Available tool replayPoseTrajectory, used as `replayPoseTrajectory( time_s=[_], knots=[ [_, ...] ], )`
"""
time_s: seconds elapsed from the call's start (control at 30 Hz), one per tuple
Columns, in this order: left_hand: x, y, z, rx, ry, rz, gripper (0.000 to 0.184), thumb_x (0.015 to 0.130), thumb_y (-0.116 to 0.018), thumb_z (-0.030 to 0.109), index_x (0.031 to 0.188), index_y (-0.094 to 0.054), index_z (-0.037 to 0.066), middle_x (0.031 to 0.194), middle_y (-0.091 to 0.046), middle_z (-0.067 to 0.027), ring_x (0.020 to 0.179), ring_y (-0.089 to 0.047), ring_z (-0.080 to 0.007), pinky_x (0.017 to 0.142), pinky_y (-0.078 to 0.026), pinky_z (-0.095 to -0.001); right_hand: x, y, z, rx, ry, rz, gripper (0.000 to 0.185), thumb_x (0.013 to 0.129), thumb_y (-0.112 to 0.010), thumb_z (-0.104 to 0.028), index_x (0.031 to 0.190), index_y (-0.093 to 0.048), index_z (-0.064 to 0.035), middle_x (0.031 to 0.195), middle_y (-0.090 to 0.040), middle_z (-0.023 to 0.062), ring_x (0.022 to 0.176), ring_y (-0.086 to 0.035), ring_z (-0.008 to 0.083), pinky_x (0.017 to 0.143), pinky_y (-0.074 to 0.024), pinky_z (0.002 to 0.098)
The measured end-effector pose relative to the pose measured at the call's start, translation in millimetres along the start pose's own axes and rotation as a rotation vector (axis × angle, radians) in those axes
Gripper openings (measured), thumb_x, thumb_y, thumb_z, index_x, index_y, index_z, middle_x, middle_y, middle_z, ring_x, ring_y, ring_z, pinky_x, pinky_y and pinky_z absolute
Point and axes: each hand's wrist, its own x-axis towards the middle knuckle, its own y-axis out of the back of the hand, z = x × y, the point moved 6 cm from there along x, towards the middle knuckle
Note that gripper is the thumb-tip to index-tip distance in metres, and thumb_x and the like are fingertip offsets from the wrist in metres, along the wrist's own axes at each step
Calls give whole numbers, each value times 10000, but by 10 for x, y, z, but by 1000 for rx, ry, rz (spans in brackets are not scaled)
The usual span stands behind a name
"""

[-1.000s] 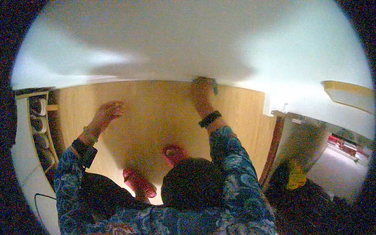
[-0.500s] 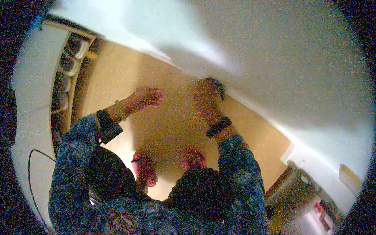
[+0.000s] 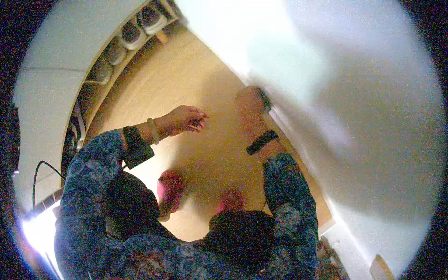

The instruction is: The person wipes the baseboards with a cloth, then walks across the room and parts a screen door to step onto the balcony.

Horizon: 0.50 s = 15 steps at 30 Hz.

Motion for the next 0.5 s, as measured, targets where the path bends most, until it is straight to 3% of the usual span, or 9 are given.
replayPoseTrajectory(
  time_s=[0.1,0.17,0.23,0.3,0.37,0.5],
  knots=[
    [-55,191,-165,-15,-38,25,263,869,-501,219,1042,-543,26,832,-594,-62,747,-579,-156,692,-496,-314,376,-155,-352,-46,82,21,114,745,-544,-111,734,-648,-66,749,-625,98,683,-626,206,510,-509,323],
    [-111,191,-91,-20,-82,43,261,867,-505,219,1039,-544,26,831,-595,-63,746,-581,-158,692,-497,-318,741,-286,-351,180,-3,-111,189,809,-488,-145,797,-643,-36,749,-618,110,697,-628,239,550,-521,380],
    [-155,185,-43,-33,-124,57,264,861,-515,224,1035,-545,28,832,-596,-62,749,-583,-159,692,-498,-318,1264,-646,-491,150,-36,219,154,770,-521,-118,820,-623,-15,759,-601,112,757,-619,237,598,-517,320],
    [-186,366,-246,-135,-56,139,235,832,-527,193,985,-567,20,825,-573,-61,759,-560,-164,714,-483,-334,1359,-578,-680,210,-104,325,156,759,-529,-109,847,-600,-1,765,-586,114,791,-615,237,623,-516,298],
    [-209,427,-349,-176,-21,172,242,834,-529,211,981,-567,23,829,-575,-64,766,-561,-169,722,-480,-341,1249,-451,-626,363,-175,175,169,778,-512,-117,877,-573,6,768,-574,118,798,-616,238,624,-517,315],
    [-336,539,-384,-176,-55,244,240,840,-524,224,972,-570,30,818,-576,-71,764,-566,-178,727,-478,-340,1189,-853,-650,401,-144,244,180,797,-492,-126,925,-497,0,784,-566,116,767,-622,242,592,-517,333]
  ],
)
